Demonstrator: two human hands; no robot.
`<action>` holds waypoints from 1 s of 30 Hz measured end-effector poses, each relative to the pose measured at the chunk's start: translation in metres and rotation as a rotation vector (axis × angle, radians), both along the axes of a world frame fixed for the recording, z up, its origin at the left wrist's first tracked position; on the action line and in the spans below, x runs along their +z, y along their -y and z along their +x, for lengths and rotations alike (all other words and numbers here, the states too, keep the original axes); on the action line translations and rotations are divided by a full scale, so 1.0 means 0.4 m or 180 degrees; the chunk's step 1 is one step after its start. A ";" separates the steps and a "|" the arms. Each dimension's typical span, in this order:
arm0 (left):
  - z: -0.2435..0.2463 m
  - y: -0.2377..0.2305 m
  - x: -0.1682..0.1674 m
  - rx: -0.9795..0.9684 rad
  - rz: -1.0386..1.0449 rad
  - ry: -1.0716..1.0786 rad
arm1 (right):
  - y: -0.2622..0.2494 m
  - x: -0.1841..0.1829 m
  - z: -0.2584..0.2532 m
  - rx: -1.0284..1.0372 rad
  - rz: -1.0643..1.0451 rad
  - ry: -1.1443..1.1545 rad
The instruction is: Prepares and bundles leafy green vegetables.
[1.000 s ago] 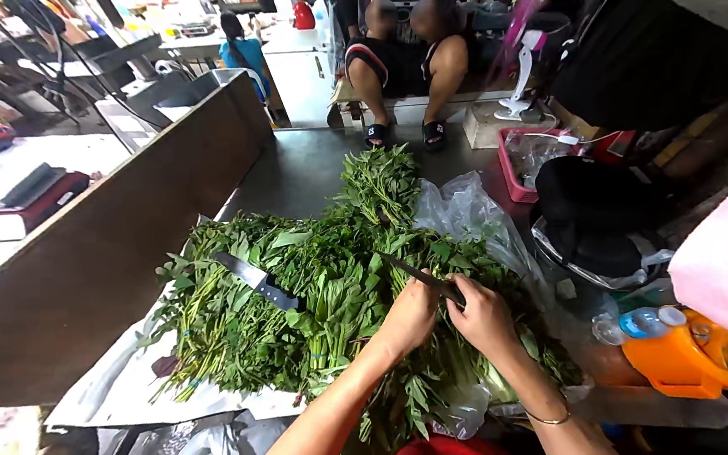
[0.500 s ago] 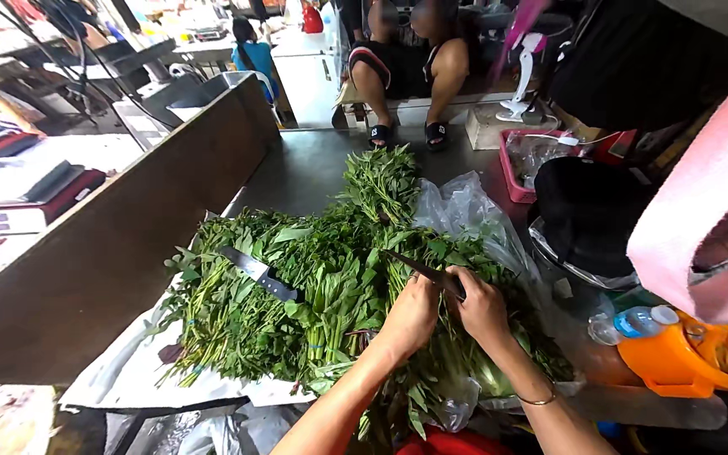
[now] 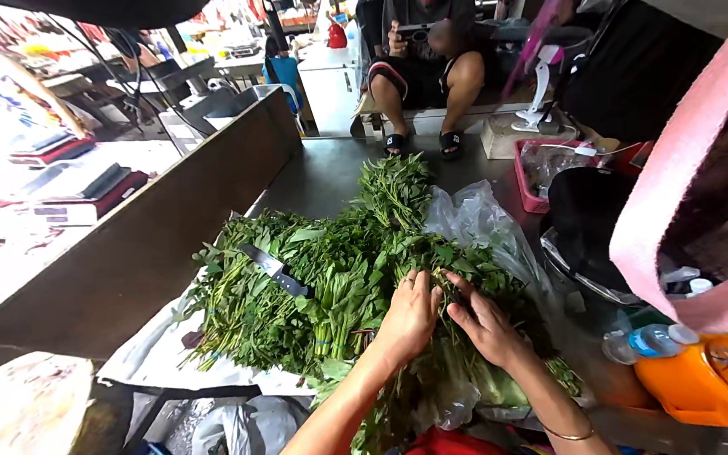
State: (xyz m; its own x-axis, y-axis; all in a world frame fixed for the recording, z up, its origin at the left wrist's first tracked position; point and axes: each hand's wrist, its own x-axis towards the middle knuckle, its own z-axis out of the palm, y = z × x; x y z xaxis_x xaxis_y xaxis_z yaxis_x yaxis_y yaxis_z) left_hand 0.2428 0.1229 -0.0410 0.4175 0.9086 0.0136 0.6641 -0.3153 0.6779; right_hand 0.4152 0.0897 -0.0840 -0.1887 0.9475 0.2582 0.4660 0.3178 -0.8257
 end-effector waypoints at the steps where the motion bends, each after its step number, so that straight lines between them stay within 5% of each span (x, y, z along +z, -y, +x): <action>1: 0.000 0.005 -0.002 0.0012 0.0026 0.0061 | 0.002 -0.003 0.000 -0.0002 0.0045 0.0042; 13: 0.004 0.032 -0.002 0.0170 0.0051 0.0310 | 0.015 -0.032 -0.002 -0.0082 0.0159 0.0190; 20: -0.003 0.026 -0.007 0.0024 0.0032 0.0682 | -0.021 -0.097 0.000 -0.0801 0.1138 0.0412; 23: -0.021 0.033 0.019 0.0220 0.0000 0.0427 | -0.050 -0.145 0.082 -0.1097 0.0605 0.0213; 30: -0.016 0.057 0.018 0.0190 0.0679 -0.0187 | 0.019 -0.004 0.084 -0.0027 0.0186 -0.0096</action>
State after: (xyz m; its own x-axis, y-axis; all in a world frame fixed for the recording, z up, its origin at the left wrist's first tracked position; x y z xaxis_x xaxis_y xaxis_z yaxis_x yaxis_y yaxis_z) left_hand 0.2363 0.0999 -0.0338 0.3688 0.9108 0.1854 0.7222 -0.4064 0.5597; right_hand 0.4487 0.0820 -0.0857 -0.1720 0.9322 0.3186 0.4439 0.3620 -0.8197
